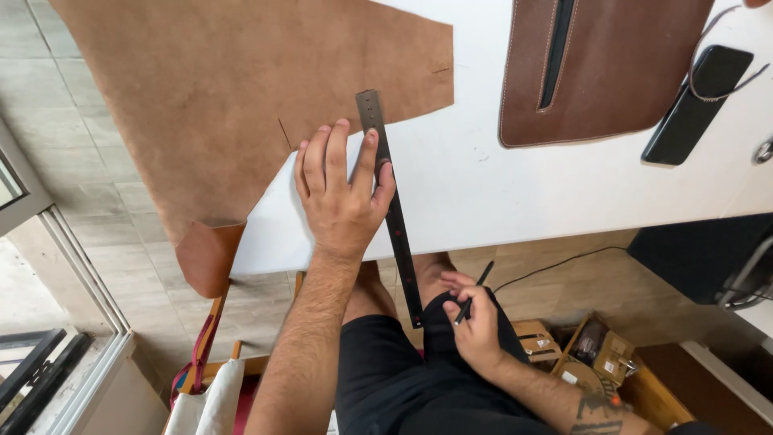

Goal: Marking cutting lines on leather pieces using a metal ruler and a pen

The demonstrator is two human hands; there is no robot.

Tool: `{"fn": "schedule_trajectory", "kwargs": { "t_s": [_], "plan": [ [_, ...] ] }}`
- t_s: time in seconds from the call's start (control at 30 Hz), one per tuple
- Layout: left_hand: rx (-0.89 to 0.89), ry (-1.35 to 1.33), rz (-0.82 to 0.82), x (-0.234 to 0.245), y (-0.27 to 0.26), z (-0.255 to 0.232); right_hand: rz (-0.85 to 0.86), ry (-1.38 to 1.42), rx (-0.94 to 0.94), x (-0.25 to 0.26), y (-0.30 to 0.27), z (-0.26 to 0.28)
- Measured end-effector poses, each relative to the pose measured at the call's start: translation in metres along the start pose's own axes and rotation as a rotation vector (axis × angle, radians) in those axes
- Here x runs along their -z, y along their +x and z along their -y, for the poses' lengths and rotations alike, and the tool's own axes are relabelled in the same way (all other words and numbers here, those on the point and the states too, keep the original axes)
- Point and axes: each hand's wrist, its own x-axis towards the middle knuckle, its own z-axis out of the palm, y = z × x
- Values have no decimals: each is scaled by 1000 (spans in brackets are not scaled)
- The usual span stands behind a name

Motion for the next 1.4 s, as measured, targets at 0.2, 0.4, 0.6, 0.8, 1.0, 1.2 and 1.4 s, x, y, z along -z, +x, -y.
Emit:
{"fn": "schedule_trajectory", "kwargs": {
  "t_s": [0.2, 0.4, 0.6, 0.8, 1.0, 1.2, 1.4],
  "plan": [
    [5, -10, 15, 0, -3, 1, 41, 149, -281, -37, -8, 16],
    [-1, -48, 11, -1, -5, 3, -56, -10, -320, -40, -23, 12],
    [119, -201, -65, 23, 14, 32, -120, -160, -157, 12, -55, -26],
    [494, 306, 345, 32, 44, 80, -223, -148, -106, 60, -49, -55],
    [271, 293, 739, 33, 74, 67, -227, -56, -28, 56, -16, -31],
    [-202, -1, 765, 12, 104, 76, -212, -112, -7, 59, -30, -43],
    [-772, -41, 560, -30, 143, 80, -109, -271, 56, 54, -39, -63]
  ]
}}
